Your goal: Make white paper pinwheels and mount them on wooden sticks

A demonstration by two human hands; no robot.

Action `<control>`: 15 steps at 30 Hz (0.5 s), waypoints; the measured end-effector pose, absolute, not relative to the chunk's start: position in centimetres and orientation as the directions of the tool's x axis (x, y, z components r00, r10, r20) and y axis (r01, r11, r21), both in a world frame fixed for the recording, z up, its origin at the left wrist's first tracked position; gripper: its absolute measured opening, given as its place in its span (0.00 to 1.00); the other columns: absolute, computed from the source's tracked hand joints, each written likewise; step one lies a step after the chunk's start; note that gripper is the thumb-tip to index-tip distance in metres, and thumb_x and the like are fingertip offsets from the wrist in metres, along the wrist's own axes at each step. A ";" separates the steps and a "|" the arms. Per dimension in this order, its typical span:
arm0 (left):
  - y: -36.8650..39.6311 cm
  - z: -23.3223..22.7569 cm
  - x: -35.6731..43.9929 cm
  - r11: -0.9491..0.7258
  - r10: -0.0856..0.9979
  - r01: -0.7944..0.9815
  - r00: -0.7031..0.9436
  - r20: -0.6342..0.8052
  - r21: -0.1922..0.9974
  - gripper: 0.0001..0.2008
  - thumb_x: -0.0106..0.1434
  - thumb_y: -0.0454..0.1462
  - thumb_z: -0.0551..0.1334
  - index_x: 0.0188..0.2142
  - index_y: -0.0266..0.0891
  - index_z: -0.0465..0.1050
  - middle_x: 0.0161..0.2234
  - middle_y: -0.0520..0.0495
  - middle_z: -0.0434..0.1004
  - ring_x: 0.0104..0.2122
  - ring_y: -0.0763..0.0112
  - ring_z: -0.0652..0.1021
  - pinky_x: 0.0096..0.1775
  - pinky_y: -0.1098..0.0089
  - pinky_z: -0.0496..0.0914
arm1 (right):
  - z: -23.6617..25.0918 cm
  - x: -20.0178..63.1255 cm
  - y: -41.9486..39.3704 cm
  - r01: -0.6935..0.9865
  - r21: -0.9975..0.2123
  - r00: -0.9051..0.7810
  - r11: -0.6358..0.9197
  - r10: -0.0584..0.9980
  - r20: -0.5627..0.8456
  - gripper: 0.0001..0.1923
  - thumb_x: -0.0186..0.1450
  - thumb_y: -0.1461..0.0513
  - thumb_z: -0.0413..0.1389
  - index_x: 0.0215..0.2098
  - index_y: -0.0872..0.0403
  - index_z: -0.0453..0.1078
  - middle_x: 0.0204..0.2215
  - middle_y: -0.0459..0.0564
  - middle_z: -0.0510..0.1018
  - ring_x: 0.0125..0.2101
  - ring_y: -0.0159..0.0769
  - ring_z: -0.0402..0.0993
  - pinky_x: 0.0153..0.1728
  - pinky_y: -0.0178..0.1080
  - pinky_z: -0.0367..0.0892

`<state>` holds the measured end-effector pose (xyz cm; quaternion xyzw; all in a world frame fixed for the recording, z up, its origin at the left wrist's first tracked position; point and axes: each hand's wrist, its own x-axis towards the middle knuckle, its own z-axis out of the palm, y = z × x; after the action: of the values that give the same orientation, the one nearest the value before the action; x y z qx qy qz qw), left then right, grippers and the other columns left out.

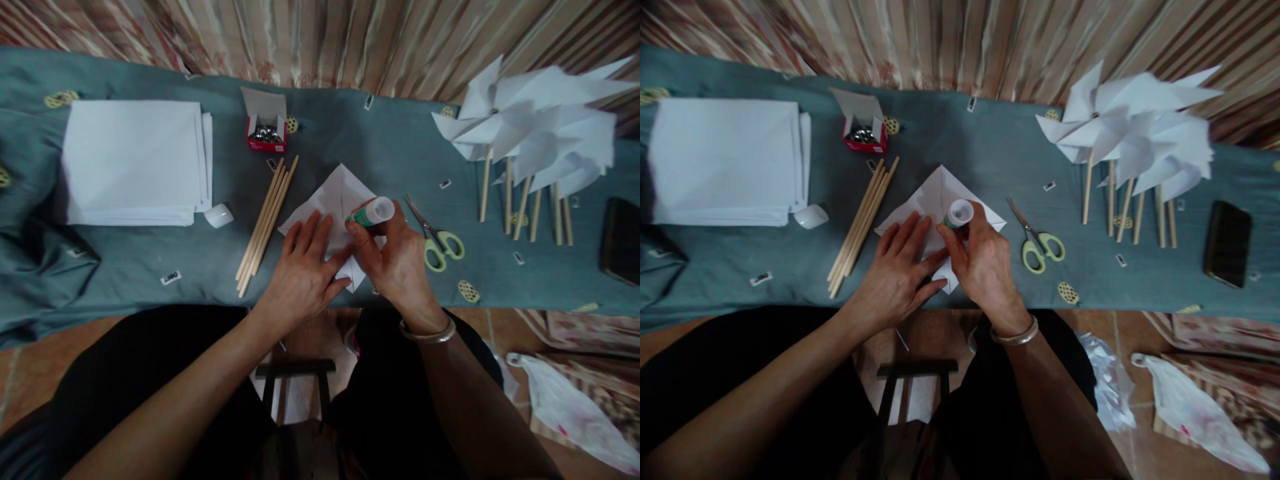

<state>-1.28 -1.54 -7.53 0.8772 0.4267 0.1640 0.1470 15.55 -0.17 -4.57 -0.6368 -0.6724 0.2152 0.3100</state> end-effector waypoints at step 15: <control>-1.5 -7.7 -1.4 -0.598 0.791 0.686 0.587 0.171 0.414 0.25 0.64 0.48 0.62 0.59 0.43 0.69 0.67 0.33 0.54 0.67 0.37 0.54 0.62 0.38 0.53 | -5.4 15.8 0.3 0.555 -0.818 0.156 0.150 0.947 0.280 0.14 0.66 0.54 0.58 0.47 0.50 0.69 0.43 0.50 0.80 0.40 0.39 0.78 0.44 0.44 0.73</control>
<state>-1.40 -1.45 -7.68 0.8774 0.4209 0.1711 0.1538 15.81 0.35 -5.36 -0.6141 -0.6117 0.2185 0.4483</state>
